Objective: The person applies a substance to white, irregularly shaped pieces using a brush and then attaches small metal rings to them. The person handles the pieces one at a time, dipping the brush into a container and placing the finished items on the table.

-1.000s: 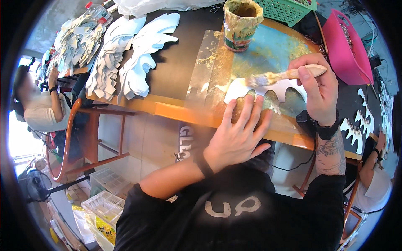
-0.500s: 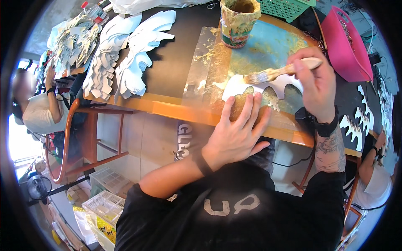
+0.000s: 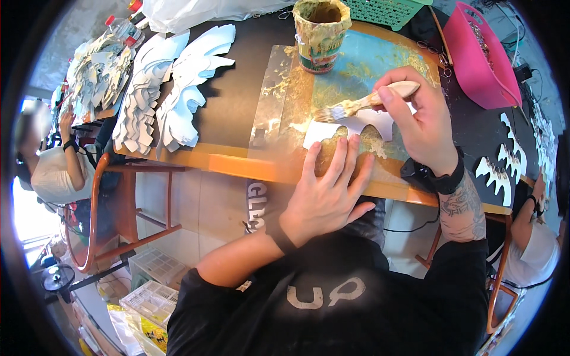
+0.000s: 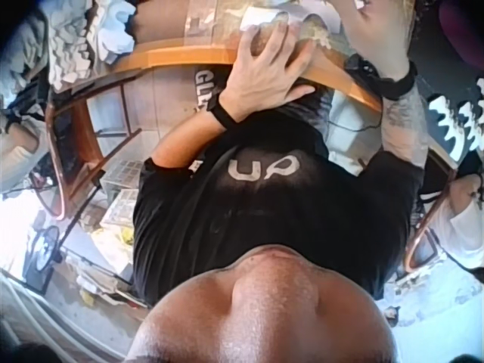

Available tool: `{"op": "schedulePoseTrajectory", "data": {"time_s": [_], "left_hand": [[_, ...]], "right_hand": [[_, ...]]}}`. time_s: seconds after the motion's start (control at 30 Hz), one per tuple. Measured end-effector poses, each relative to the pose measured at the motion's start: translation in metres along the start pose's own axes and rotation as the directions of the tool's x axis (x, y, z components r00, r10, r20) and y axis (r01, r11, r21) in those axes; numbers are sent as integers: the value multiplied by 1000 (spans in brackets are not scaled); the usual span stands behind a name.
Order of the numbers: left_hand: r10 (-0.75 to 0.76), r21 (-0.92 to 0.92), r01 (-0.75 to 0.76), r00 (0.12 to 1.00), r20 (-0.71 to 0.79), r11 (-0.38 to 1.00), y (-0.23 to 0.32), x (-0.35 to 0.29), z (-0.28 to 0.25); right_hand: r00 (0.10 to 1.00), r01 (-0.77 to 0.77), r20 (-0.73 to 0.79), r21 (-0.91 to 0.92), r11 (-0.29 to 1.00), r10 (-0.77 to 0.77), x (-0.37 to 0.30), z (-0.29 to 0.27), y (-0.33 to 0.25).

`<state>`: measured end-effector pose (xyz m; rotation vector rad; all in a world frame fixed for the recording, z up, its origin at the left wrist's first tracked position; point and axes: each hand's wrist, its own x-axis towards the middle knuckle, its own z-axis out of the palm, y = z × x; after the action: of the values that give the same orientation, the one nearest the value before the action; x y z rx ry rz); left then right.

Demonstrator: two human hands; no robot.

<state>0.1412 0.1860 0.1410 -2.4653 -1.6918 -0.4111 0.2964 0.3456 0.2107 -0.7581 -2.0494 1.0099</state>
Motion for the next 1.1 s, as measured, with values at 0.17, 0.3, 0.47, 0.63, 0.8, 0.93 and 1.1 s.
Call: {"op": "schedulePoseTrajectory", "data": {"time_s": [0.17, 0.3, 0.47, 0.63, 0.8, 0.93, 1.1], "left_hand": [[-7, -10, 7, 1000, -15, 1000, 1, -1, 1], [-1, -19, 1, 1000, -28, 1000, 0, 0, 0], [9, -33, -11, 999, -46, 999, 0, -4, 1], [2, -38, -4, 998, -59, 999, 0, -7, 3], [14, -36, -15, 999, -36, 999, -1, -1, -1], [-13, -14, 13, 1000, -24, 1000, -2, -3, 2], [-7, -19, 7, 999, -33, 1000, 0, -2, 3]], "right_hand": [[987, 39, -162, 110, 993, -20, -1, -9, 10], [998, 58, -32, -87, 995, -61, -3, 0, -1], [981, 31, -194, 232, 972, 15, -2, -14, 6], [998, -62, -2, 4, 998, 62, -1, -9, 1], [976, -45, -201, 200, 979, 86, 2, -45, 9], [977, -33, -185, 371, 928, 109, 11, -46, 7], [995, 7, -96, 384, 923, 32, 7, -46, 9]]}}
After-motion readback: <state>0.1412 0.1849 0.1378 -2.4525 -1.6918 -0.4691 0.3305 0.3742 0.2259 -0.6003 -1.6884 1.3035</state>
